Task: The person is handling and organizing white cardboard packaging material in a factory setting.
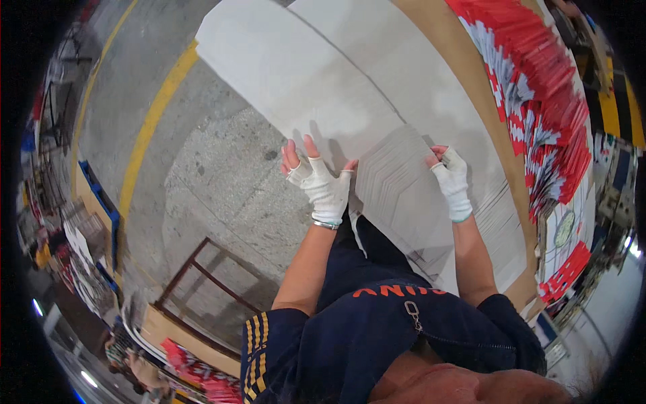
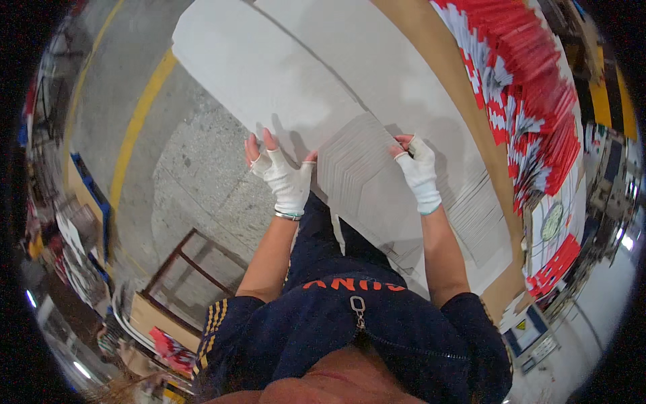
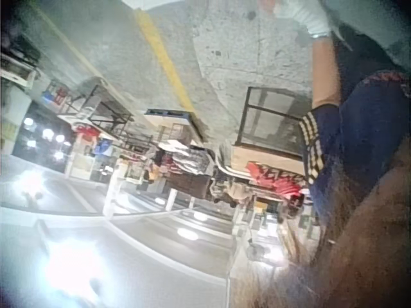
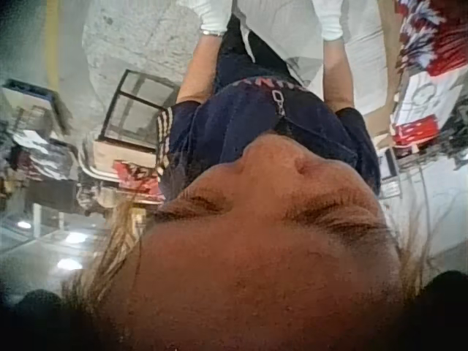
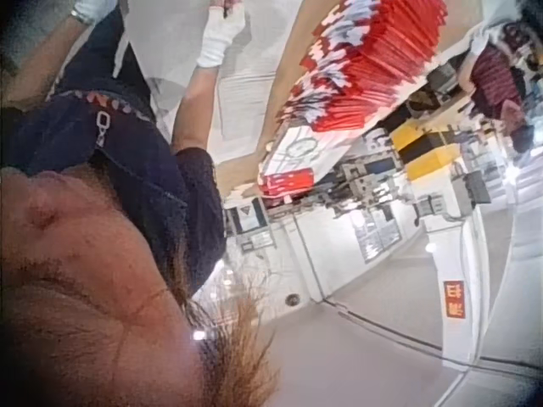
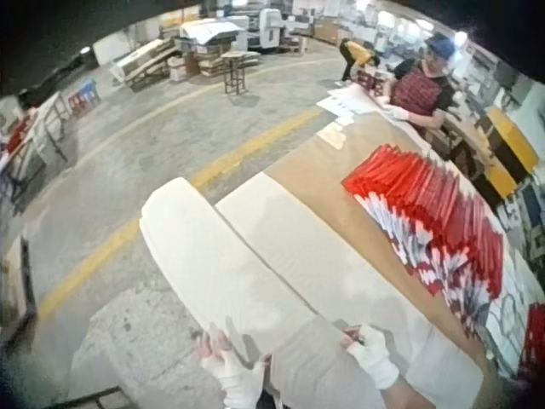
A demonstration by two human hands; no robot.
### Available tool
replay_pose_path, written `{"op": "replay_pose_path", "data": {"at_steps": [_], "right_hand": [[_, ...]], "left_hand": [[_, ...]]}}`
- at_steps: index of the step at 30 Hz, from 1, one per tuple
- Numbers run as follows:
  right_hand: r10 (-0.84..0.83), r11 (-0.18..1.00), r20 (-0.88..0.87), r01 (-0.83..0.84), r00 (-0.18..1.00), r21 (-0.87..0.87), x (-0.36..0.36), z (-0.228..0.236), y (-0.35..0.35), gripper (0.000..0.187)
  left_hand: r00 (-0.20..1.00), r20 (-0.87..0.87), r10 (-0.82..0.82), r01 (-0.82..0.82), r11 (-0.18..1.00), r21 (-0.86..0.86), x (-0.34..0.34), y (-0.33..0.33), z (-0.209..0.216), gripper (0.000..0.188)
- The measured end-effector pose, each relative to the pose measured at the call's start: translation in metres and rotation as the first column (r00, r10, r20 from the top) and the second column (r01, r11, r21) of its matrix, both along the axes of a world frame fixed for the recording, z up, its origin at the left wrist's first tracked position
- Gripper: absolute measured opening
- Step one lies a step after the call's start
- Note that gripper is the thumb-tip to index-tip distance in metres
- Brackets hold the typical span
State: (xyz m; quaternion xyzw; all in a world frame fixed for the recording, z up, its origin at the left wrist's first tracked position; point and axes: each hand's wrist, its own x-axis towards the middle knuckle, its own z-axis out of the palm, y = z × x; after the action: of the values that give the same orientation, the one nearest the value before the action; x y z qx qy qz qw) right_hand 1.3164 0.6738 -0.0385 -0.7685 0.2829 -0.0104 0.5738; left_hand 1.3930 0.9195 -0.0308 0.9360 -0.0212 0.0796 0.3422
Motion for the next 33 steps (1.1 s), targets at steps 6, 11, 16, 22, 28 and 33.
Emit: {"op": "replay_pose_path", "data": {"at_steps": [6,11,16,22,28,33], "right_hand": [[0.14,0.972,-0.054,-0.148,0.989,-0.181,0.013,0.008,-0.003,0.025],[0.175,0.95,0.057,-0.153,0.983,-0.273,0.009,0.009,-0.001,0.024],[0.115,0.888,0.069,-0.072,0.991,-0.455,0.001,0.015,0.017,0.027],[0.13,0.845,0.1,-0.057,0.986,-0.532,-0.001,-0.003,0.023,0.029],[0.063,0.721,0.311,0.172,0.948,-0.671,-0.068,0.054,-0.021,0.034],[0.022,0.572,0.006,-0.007,1.0,-0.82,-0.255,0.042,-0.058,0.051]], "left_hand": [[0.787,-0.069,-0.613,0.617,0.785,0.063,0.007,0.008,-0.014,0.046],[0.516,-0.455,-0.725,-0.085,0.486,-0.87,-0.018,0.008,-0.012,0.031],[0.408,-0.614,-0.676,-0.639,0.269,-0.72,-0.029,-0.012,-0.007,0.035],[0.479,-0.623,-0.618,-0.076,0.678,-0.731,-0.022,-0.016,-0.009,0.044],[0.312,-0.164,-0.936,-0.49,-0.011,-0.872,-0.04,0.025,-0.05,0.092],[0.552,-0.162,-0.818,-0.31,-0.02,-0.951,-0.11,-0.007,-0.048,0.106]]}}
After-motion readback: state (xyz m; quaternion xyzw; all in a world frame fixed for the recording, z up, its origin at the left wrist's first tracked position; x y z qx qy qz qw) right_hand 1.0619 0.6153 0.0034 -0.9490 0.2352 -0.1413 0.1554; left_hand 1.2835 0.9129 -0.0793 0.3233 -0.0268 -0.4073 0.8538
